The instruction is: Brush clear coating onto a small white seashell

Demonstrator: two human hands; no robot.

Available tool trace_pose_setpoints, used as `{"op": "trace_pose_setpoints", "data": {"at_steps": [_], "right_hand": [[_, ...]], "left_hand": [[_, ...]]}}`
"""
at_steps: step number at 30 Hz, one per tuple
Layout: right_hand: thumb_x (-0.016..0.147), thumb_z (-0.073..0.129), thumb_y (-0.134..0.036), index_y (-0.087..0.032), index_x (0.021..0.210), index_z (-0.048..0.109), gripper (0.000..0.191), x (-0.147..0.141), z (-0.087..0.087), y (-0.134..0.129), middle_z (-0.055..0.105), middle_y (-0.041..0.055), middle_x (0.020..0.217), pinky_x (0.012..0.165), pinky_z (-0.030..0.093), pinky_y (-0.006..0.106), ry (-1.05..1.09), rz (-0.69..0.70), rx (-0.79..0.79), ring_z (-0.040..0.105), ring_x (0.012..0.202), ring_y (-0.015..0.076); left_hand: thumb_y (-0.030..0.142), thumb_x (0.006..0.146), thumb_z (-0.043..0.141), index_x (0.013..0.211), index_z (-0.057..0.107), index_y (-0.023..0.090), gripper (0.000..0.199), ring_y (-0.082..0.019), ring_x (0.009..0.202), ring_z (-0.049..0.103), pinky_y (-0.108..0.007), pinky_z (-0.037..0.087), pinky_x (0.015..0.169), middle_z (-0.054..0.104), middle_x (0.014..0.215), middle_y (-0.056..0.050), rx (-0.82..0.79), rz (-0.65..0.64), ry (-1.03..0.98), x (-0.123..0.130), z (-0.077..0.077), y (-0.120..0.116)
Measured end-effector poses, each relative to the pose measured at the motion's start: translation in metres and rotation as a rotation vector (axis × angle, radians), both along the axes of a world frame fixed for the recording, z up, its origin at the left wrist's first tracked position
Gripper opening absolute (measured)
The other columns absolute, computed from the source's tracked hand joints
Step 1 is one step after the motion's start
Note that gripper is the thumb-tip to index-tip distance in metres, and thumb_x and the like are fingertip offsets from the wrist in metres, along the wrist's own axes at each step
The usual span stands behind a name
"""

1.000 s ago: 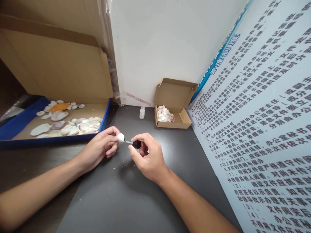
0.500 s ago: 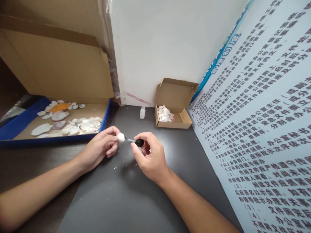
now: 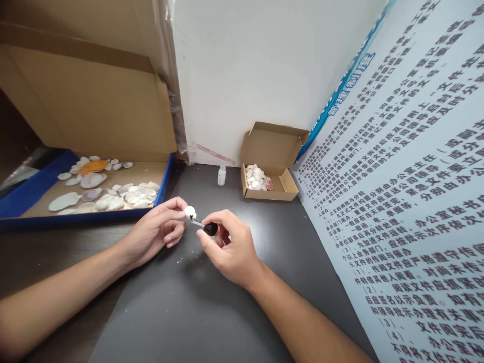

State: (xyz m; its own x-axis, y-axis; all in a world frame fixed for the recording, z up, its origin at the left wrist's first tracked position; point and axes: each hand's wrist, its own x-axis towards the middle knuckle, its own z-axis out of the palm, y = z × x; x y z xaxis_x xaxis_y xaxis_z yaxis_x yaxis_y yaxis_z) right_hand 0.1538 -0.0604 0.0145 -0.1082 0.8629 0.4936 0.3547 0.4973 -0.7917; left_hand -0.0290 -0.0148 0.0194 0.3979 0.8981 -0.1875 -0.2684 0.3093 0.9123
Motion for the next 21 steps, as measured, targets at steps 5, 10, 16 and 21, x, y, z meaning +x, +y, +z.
{"op": "trace_pose_setpoints", "data": {"at_steps": [5,10,16,21], "right_hand": [[0.083,0.065,-0.02,-0.022,0.091,0.058,0.01,0.0007,0.0007,0.0006,0.053,-0.0044,0.073,0.047,0.037,0.022,0.046,-0.089,0.044,0.043,0.05,0.0079],[0.083,0.065,-0.021,-0.022,0.091,0.058,0.01,-0.0004,-0.0007,0.0022,0.051,-0.0051,0.068,0.046,0.037,0.022,0.038,-0.123,0.01,0.042,0.049,0.0082],[0.082,0.065,-0.021,-0.022,0.088,0.06,0.008,-0.0014,-0.0018,0.0002,0.053,-0.0034,0.073,0.045,0.037,0.022,0.006,-0.065,-0.009,0.041,0.05,0.008],[0.082,0.066,-0.02,-0.022,0.087,0.06,0.008,-0.0014,-0.0009,-0.0002,0.053,-0.0039,0.072,0.046,0.037,0.022,-0.005,-0.042,0.003,0.042,0.05,0.0076]], "left_hand": [[0.022,0.077,0.062,0.078,0.048,0.021,0.015,-0.006,0.037,0.033,-0.016,0.028,0.038,0.039,0.046,0.009,-0.006,-0.004,-0.025,0.0001,0.0004,0.0003],[0.021,0.077,0.062,0.077,0.047,0.02,0.014,-0.006,0.037,0.033,-0.016,0.028,0.038,0.039,0.047,0.009,-0.016,-0.013,-0.049,0.0001,0.0007,0.0004],[0.023,0.076,0.064,0.076,0.047,0.021,0.017,-0.006,0.036,0.032,-0.016,0.032,0.037,0.037,0.043,0.009,-0.007,-0.018,-0.036,0.0002,-0.0003,0.0004],[0.023,0.076,0.066,0.075,0.047,0.021,0.018,-0.006,0.036,0.033,-0.016,0.034,0.037,0.037,0.042,0.01,-0.004,-0.018,-0.028,0.0011,-0.0002,0.0006]]}}
